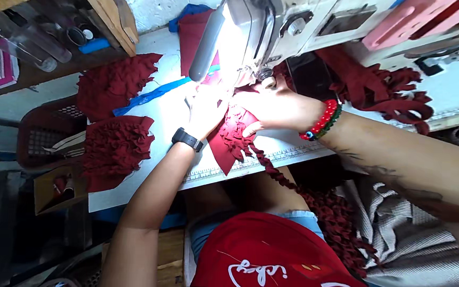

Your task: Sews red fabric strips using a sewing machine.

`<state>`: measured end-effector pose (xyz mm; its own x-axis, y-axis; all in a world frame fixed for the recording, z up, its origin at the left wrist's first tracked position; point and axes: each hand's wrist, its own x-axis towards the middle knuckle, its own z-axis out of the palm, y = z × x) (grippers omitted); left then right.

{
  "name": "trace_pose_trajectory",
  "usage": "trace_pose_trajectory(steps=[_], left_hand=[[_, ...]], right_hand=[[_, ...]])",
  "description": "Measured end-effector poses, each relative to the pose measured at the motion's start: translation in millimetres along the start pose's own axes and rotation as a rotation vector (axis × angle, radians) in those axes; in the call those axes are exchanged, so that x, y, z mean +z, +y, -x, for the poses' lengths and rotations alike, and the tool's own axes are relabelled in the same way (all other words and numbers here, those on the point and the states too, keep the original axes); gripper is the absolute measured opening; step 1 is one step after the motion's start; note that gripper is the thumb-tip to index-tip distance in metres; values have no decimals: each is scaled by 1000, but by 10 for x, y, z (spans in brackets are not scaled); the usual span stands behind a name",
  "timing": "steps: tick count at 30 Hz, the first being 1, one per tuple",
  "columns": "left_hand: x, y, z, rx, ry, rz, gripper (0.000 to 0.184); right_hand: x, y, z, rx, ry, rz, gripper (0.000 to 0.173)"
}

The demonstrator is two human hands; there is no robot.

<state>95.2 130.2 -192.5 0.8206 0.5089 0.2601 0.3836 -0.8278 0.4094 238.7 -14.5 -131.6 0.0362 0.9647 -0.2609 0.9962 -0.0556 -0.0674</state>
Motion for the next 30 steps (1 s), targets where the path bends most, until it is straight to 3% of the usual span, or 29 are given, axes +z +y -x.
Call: trace_pose_trajectory(steps=[8, 16, 23, 30], left_hand=[[-32, 132, 150, 75, 20, 30, 26], [6, 77, 173, 99, 49, -12, 29], [-5, 86, 138, 78, 32, 0, 27], [-14, 5, 0, 47, 14, 3, 31]], right_hand=[[50, -176, 195, 11, 133, -21, 78], [46, -138, 183, -63, 119, -38, 64], [-3, -138, 160, 9, 42, -61, 62], [55, 58, -15, -52, 24, -26, 66]])
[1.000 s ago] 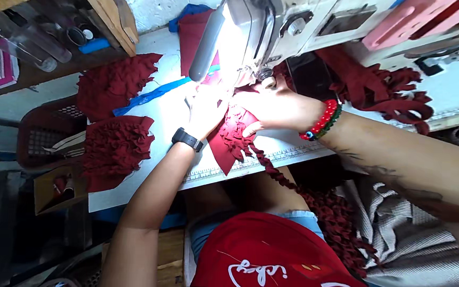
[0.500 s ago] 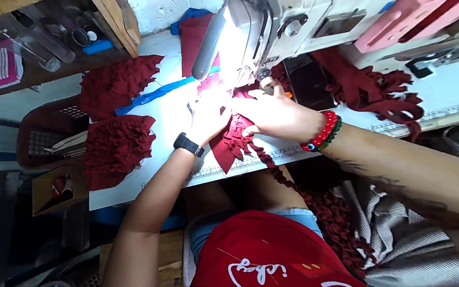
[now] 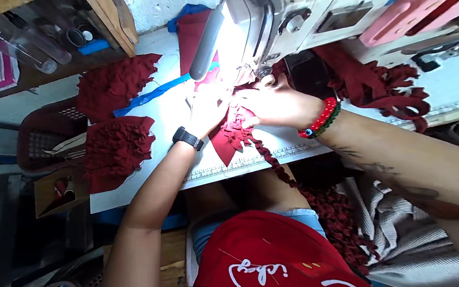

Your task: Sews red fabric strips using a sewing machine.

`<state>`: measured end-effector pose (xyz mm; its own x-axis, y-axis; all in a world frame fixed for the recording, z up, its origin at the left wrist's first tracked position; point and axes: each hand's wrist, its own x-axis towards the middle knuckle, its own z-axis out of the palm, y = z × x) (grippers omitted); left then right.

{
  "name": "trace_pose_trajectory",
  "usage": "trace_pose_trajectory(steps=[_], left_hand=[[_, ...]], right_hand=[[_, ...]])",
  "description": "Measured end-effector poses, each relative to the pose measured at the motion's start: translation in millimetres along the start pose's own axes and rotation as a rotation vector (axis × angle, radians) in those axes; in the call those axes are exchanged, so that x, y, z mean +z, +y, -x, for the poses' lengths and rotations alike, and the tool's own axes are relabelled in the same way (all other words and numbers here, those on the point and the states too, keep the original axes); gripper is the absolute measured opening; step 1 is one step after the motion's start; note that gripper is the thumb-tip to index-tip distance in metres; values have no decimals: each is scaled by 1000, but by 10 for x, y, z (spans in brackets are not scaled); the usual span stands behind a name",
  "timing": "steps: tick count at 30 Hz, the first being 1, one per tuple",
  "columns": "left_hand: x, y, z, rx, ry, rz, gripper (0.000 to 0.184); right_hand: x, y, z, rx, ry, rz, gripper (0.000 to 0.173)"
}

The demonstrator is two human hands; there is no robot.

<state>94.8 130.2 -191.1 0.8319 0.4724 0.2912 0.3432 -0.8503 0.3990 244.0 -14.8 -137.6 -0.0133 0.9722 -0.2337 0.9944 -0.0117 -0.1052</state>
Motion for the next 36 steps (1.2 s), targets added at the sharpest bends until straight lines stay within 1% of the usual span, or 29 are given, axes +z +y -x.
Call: trace_pose_trajectory(steps=[3, 6, 8, 11, 13, 16, 17, 19, 24, 26, 30, 34, 36], left_hand=[[-19, -38, -18, 34, 9, 41, 25], [-25, 11, 36, 28, 59, 96, 25], [-30, 85, 102, 58, 96, 127, 23], [-18, 141, 159, 72, 26, 62, 24], [-7, 122, 166, 55, 1, 30, 26], [-27, 102, 176, 42, -20, 4, 27], [-29, 101, 178, 40, -23, 4, 26], [-14, 103, 182, 40, -13, 8, 23], [-3, 131, 194, 48, 3, -7, 25], [18, 120, 196, 56, 19, 0, 26], [24, 111, 210, 75, 40, 9, 24], [40, 104, 230, 142, 83, 11, 22], [54, 96, 231, 145, 87, 20, 23]], right_hand=[[21, -2, -13, 1, 14, -2, 65], [34, -78, 69, 32, 91, 14, 59], [65, -117, 119, 51, 151, 25, 61], [89, -186, 158, 81, 190, -16, 57], [121, -213, 183, 46, 257, 3, 52], [198, -213, 221, -15, 331, 34, 50], [214, -212, 239, -21, 346, 32, 46], [248, -197, 267, -15, 352, 18, 39], [313, -136, 296, 11, 353, 2, 39], [324, -151, 317, 2, 384, 15, 37], [318, -158, 295, -34, 390, 66, 45], [292, -120, 264, -97, 348, 20, 44], [289, -72, 262, -100, 327, 17, 45]])
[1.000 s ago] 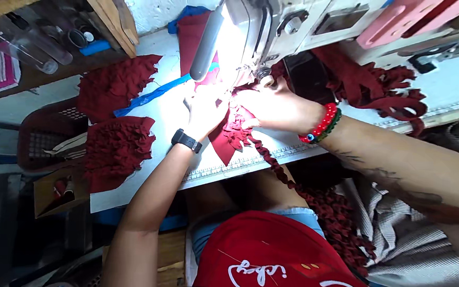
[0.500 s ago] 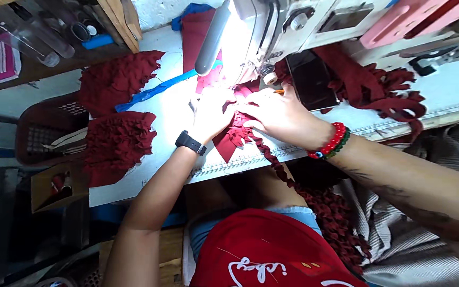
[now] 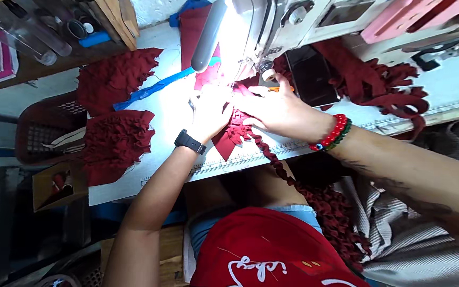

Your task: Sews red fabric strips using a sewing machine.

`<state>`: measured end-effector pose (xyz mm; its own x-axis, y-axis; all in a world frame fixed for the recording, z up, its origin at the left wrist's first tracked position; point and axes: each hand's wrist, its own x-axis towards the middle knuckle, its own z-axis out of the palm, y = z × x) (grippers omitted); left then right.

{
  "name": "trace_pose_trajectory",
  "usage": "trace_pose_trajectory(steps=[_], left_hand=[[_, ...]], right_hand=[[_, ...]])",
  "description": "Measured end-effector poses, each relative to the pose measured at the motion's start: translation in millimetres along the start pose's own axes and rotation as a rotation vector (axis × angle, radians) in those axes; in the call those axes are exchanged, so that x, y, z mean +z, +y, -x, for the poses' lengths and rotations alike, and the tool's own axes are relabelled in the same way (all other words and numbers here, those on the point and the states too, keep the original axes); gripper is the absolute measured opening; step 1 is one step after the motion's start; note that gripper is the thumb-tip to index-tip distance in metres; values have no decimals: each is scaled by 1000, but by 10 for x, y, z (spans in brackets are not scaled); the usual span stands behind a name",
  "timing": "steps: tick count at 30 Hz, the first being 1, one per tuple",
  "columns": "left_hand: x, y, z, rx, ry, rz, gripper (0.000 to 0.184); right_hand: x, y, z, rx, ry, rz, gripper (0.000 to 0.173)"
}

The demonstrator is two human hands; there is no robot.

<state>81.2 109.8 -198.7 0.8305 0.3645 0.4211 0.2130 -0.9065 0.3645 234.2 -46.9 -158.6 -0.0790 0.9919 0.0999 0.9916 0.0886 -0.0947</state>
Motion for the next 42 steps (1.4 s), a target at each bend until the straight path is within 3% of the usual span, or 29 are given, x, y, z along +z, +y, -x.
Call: trace_pose_trajectory(steps=[7, 20, 27, 32, 38, 42], left_hand=[[-19, 37, -32, -108, -58, -26, 27], [-11, -162, -217, -144, -92, -31, 29], [-67, 40, -94, -131, -48, 16, 26], [-62, -96, -66, -65, -95, 9, 25], [-53, 40, -69, -146, -96, -19, 28], [-18, 29, -33, -105, -61, -49, 28]], right_hand=[[-9, 19, -19, 11, -9, 7, 45], [13, 71, -193, 126, -99, 21, 47], [83, -15, -140, 218, 91, 4, 44], [82, -37, -92, 189, 116, 18, 42], [112, -26, -78, 146, 148, 12, 38], [120, -18, -75, 87, 165, 39, 38]])
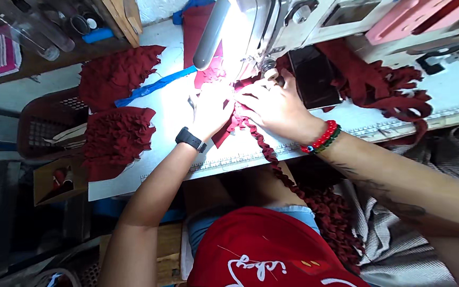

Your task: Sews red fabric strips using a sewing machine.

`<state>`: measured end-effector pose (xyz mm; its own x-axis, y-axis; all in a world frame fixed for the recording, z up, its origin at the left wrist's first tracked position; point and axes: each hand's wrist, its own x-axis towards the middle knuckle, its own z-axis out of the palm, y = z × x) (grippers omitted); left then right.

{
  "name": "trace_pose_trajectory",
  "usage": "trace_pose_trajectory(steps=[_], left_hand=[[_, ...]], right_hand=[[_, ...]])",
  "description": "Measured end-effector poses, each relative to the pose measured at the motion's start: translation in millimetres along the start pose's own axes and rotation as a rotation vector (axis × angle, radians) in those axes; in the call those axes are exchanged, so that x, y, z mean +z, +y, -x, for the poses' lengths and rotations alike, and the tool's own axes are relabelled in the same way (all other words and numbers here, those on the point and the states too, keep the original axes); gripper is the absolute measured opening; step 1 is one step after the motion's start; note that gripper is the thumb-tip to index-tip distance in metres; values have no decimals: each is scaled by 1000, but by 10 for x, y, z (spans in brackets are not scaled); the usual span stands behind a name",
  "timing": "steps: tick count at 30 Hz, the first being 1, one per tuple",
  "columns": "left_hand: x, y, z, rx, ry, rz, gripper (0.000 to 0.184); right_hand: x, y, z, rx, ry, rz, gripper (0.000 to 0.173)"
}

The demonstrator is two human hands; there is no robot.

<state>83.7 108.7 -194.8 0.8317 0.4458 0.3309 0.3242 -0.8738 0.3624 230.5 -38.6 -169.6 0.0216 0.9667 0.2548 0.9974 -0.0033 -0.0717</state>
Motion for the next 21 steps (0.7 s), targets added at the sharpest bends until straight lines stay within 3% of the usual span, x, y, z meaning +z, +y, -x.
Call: trace_pose_trajectory(steps=[3, 14, 18, 21], left_hand=[[-14, -7, 19, 56, 28, 35, 24], [-7, -130, -123, -38, -35, 65, 29], [-41, -82, -143, -48, 0, 47, 27], [-39, 6, -69, -7, 24, 61, 24]], right_hand=[[24, 36, -3, -39, -44, 30, 38], [13, 19, -105, -46, -101, 116, 36], [32, -15, -145, 39, -123, 94, 33], [95, -41, -129, 135, -33, 22, 39]])
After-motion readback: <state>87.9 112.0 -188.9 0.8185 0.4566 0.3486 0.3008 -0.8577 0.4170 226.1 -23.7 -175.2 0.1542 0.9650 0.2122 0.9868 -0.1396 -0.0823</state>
